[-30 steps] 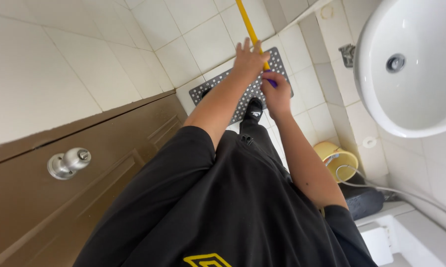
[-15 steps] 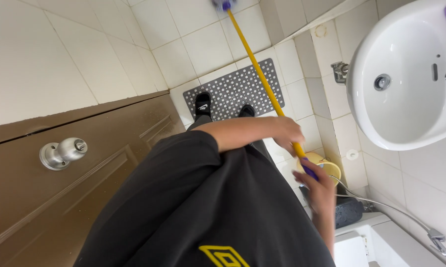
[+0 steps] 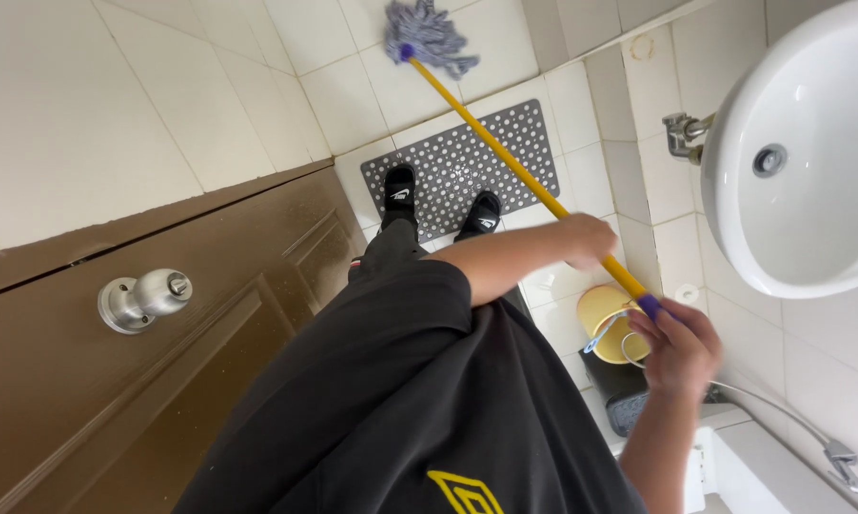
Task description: The person mops the tiled bathroom floor using a yellow-handled mop. They move the mop back and forth across the floor, cleaning around the toilet, sink, and a small mat. The person occasionally dips the mop into a bucket of water to wet it.
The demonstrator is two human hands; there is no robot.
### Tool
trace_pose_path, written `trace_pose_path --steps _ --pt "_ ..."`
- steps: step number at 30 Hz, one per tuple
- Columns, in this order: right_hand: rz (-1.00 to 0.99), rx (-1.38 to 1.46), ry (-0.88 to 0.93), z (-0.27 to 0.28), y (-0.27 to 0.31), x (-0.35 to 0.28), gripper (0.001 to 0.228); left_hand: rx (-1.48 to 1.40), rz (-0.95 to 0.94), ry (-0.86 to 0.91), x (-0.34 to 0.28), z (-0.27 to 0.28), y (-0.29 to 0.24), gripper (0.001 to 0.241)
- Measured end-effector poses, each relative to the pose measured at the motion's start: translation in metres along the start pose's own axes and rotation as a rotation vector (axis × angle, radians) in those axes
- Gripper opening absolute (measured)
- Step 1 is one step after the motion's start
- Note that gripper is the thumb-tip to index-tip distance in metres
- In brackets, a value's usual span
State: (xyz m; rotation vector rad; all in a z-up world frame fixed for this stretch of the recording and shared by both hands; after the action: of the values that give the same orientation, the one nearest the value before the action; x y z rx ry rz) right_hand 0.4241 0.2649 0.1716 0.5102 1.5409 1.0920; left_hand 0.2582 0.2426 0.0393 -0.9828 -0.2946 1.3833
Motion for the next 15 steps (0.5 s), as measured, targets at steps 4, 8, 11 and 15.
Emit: trace_pose_path --steps 4,8,11,15 --pt "-0.069 -0.131 0.206 -0.119 -0.027 0.029 0.025 -0.005 0.199 -0.158 -0.044 0.013 0.123 0.020" --pt "-0.018 -0.214 0.477 -0.249 -0.052 0.049 0.026 0.100 0.419 -0.151 -0.133 0.065 0.215 0.028" --pt "-0.008 -0.157 0.570 -0.327 -0.063 0.061 0.026 0.100 0.584 -0.411 -0.167 0.077 0.299 0.023" --pt "0.018 -0.155 0.641 -0.375 -0.038 0.069 0.023 -0.007 0.675 -0.645 -0.217 0.129 0.302 0.015"
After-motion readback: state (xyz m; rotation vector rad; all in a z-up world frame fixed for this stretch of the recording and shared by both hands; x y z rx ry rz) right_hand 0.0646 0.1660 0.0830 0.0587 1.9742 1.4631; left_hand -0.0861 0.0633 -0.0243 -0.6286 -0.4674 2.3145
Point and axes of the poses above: each hand's wrist, its own x-axis towards the middle knuckle, its own z-axis out of the back of the hand, y = z × x, the point moved 8 cm from there along x, towards the middle knuckle, and after that the axes turned 2 degrees about x, right-handed, at the moved point
